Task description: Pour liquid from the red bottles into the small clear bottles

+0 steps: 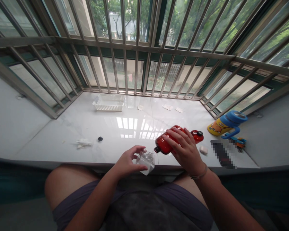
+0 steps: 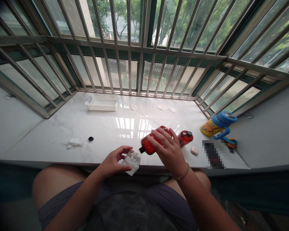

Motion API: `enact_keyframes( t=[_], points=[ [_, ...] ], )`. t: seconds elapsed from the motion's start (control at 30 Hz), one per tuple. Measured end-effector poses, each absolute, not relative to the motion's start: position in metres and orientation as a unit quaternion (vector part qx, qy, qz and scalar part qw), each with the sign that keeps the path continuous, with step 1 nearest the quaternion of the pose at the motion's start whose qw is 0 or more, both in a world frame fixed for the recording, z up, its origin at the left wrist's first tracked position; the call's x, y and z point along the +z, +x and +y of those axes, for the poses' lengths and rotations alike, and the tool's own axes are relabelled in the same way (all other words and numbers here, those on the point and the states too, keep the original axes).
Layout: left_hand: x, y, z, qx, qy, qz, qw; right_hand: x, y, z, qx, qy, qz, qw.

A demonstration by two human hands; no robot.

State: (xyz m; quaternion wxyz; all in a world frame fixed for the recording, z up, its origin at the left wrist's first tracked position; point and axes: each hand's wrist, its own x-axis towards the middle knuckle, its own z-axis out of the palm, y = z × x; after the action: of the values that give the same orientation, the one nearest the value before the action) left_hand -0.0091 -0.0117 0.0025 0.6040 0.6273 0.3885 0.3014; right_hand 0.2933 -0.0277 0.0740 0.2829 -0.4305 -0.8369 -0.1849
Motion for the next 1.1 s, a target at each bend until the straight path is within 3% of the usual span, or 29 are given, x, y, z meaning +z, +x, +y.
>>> enact_keyframes(
  t=[1.1],
  points=[
    [-0.009,-0.010,-0.009,0.291,0.624,0.403,0.603,0.072,0.295,-0.025,-0.198,-0.434,-0.836,0.273]
  ],
)
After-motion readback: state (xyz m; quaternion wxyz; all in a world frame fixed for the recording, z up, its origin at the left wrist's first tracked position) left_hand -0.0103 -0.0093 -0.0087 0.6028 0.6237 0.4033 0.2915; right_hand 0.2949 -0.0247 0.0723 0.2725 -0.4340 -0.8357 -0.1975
